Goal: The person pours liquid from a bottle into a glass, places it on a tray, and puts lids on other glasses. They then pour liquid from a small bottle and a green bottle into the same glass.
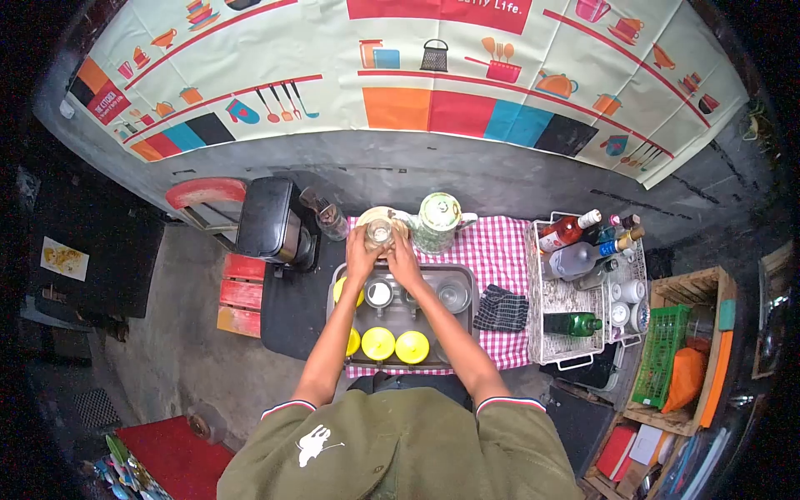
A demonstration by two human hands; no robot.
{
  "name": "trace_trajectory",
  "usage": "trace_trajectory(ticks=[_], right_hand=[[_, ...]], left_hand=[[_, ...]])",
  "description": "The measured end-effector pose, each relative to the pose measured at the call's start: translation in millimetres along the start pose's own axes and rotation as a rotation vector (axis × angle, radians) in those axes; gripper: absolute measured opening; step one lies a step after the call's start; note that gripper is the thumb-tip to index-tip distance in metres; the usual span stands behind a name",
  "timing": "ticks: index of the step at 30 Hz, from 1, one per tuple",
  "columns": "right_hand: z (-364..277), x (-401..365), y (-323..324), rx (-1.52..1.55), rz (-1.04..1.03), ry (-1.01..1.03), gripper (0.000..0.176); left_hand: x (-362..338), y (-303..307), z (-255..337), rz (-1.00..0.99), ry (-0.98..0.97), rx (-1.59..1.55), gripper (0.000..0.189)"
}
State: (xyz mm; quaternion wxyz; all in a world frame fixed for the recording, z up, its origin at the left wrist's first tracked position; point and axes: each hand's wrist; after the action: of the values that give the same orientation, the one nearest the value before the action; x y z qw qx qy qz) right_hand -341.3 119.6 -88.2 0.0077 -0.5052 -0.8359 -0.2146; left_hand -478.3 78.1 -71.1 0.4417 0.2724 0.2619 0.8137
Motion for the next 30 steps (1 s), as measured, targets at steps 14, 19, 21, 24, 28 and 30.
trace_trajectory(ticks=[14, 19, 21, 24, 28, 30], right_hand=[[-26.7, -19.2, 7.3, 0.052, 0.073, -0.016, 0.067], [-50.6, -34.9, 26.7, 0.006, 0.057, 0.082, 0.072], [-54.8, -45.8, 35.1, -0.035, 0.045, 0.046, 0.072], [-64.2, -59.8, 55.4, -0.097, 0.025, 0.053, 0.073], [-88.8, -81.3, 85.5, -0.086, 0.026, 0.040, 0.069], [-91.1, -92.6, 98.7, -0.029, 0.044, -0.002, 0.067]], left_hand=[[-24.6, 10.3, 8.6, -0.083, 0.096, -0.498, 0.062], [-40.4, 27.5, 31.4, -0.169, 0.106, -0.636, 0.060], [-49.2, 33.5, 39.7, -0.206, 0.065, -0.618, 0.061], [-62.5, 38.9, 53.9, -0.241, 0.024, -0.558, 0.062], [-82.4, 41.5, 80.5, -0.337, 0.089, -0.631, 0.061], [-90.3, 42.5, 97.7, -0.386, 0.102, -0.656, 0.061]])
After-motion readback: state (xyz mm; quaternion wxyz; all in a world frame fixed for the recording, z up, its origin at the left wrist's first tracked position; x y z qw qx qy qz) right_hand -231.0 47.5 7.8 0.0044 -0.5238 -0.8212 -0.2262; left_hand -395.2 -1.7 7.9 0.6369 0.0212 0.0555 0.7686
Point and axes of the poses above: each hand's wrist, its own x-axis towards the middle knuckle, its own y-axis out of the back of the hand, z = x × y, and after that the axes turned 7 degrees about x, right-handed
